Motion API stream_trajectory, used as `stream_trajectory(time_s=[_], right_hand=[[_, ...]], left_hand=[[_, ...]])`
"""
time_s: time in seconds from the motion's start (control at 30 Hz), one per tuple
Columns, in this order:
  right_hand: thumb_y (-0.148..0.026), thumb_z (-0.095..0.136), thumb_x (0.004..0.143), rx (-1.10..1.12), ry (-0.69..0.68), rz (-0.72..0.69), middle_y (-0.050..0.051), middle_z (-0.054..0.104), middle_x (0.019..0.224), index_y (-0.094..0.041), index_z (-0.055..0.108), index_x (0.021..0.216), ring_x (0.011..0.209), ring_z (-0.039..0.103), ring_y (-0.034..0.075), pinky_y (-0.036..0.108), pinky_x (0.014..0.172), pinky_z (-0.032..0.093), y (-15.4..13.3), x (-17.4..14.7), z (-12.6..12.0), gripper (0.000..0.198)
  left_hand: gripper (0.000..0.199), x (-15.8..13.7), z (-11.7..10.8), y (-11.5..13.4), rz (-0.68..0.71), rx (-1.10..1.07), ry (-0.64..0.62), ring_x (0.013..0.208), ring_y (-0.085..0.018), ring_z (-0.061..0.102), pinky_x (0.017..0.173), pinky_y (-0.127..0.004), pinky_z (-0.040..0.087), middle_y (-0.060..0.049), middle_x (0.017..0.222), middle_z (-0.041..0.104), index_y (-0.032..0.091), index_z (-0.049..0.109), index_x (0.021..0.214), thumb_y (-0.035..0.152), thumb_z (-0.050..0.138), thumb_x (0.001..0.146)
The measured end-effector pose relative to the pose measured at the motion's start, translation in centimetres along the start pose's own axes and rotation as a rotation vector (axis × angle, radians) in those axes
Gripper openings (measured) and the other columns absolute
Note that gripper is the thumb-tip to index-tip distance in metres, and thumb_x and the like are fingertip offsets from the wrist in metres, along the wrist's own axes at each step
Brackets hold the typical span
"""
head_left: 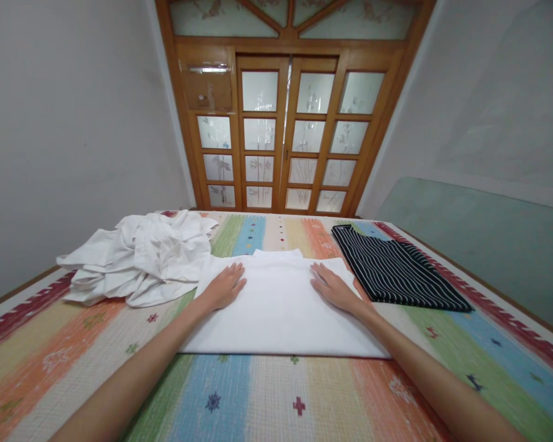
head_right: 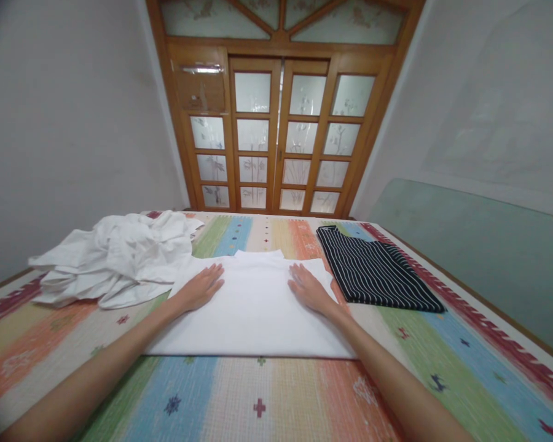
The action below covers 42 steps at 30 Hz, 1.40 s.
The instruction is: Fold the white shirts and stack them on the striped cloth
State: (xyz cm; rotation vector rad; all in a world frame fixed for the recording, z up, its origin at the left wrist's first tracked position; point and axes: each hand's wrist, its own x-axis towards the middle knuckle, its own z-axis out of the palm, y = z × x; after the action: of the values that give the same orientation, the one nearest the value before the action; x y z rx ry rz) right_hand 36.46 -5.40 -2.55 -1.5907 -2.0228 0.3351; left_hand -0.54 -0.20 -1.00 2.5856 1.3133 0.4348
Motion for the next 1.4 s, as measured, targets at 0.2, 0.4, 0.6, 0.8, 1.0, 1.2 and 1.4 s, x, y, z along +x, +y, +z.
stream_trajectory(time_s=[0.2, 0.4, 0.6, 0.8, 1.0, 1.2, 1.4], right_hand=[[-0.053, 0.026, 0.098, -0.354, -0.016, -0.084, 0.015, 0.040, 0.151, -0.014, 0.046, 0.144, 0.143, 0.030, 0.027, 0.050, 0.118, 0.023, 0.0, -4.2, 0.3, 0.064], [-0.053, 0.025, 0.099, -0.459, 0.075, -0.135, 0.014, 0.037, 0.153, -0.015, 0.034, 0.151, 0.144, 0.029, 0.028, 0.052, 0.117, 0.026, 0.9, -8.2, -0.2, 0.064], [-0.045, 0.027, 0.101, -0.533, 0.065, -0.206, 0.014, 0.036, 0.153, -0.014, 0.036, 0.149, 0.145, 0.026, 0.031, 0.055, 0.116, 0.027, 0.2, -11.4, -0.4, 0.059], [-0.044, 0.028, 0.101, -0.394, -0.176, -0.202, 0.011, 0.035, 0.154, -0.021, 0.040, 0.148, 0.145, 0.026, 0.030, 0.053, 0.118, 0.022, -3.6, -10.6, -1.0, 0.054], [-0.051, 0.029, 0.098, -0.117, -0.395, -0.121, 0.011, 0.029, 0.157, -0.017, 0.042, 0.147, 0.147, 0.021, 0.028, 0.048, 0.119, 0.018, -7.5, -2.8, -0.3, 0.061], [-0.039, 0.028, 0.100, -0.197, -0.297, -0.006, 0.015, 0.018, 0.160, -0.009, 0.034, 0.150, 0.148, 0.010, 0.031, 0.049, 0.119, 0.013, -10.3, 4.8, 3.6, 0.059], [-0.045, 0.021, 0.101, -0.346, -0.260, 0.053, 0.016, 0.014, 0.161, -0.009, 0.027, 0.152, 0.149, 0.007, 0.029, 0.046, 0.119, 0.005, -10.0, 8.7, 5.6, 0.063]], left_hand=[[0.061, -2.5, 0.0, -0.3, 0.003, 0.143, -0.003, 0.144, -0.025, 0.027, 0.119, -0.043, 0.023, -0.011, 0.153, 0.036, 0.013, 0.043, 0.144, 0.048, 0.024, 0.099], [0.062, -6.3, -1.0, 0.1, -0.031, 0.194, 0.012, 0.146, -0.024, 0.025, 0.118, -0.044, 0.023, -0.009, 0.155, 0.034, 0.017, 0.038, 0.147, 0.051, 0.021, 0.098], [0.062, -8.6, -0.6, 0.7, -0.067, 0.273, 0.037, 0.145, -0.028, 0.026, 0.117, -0.050, 0.023, -0.010, 0.155, 0.034, 0.018, 0.032, 0.151, 0.050, 0.020, 0.099], [0.063, -8.4, -0.5, 6.2, -0.004, 0.220, -0.122, 0.148, -0.033, 0.014, 0.117, -0.058, 0.014, -0.012, 0.158, 0.027, 0.018, 0.029, 0.152, 0.051, 0.020, 0.099], [0.066, -5.9, 0.6, 13.1, 0.263, 0.048, -0.259, 0.148, -0.030, 0.012, 0.118, -0.053, 0.014, -0.012, 0.160, 0.018, 0.019, 0.019, 0.154, 0.055, 0.017, 0.099], [0.064, -4.9, 3.1, 15.2, 0.355, 0.035, -0.144, 0.148, -0.030, 0.014, 0.119, -0.054, 0.011, -0.011, 0.158, 0.027, 0.020, 0.023, 0.153, 0.054, 0.019, 0.099], [0.067, -5.3, 3.7, 14.7, 0.389, -0.005, -0.135, 0.149, -0.030, 0.011, 0.119, -0.054, 0.009, -0.011, 0.160, 0.021, 0.019, 0.015, 0.155, 0.055, 0.020, 0.098]])
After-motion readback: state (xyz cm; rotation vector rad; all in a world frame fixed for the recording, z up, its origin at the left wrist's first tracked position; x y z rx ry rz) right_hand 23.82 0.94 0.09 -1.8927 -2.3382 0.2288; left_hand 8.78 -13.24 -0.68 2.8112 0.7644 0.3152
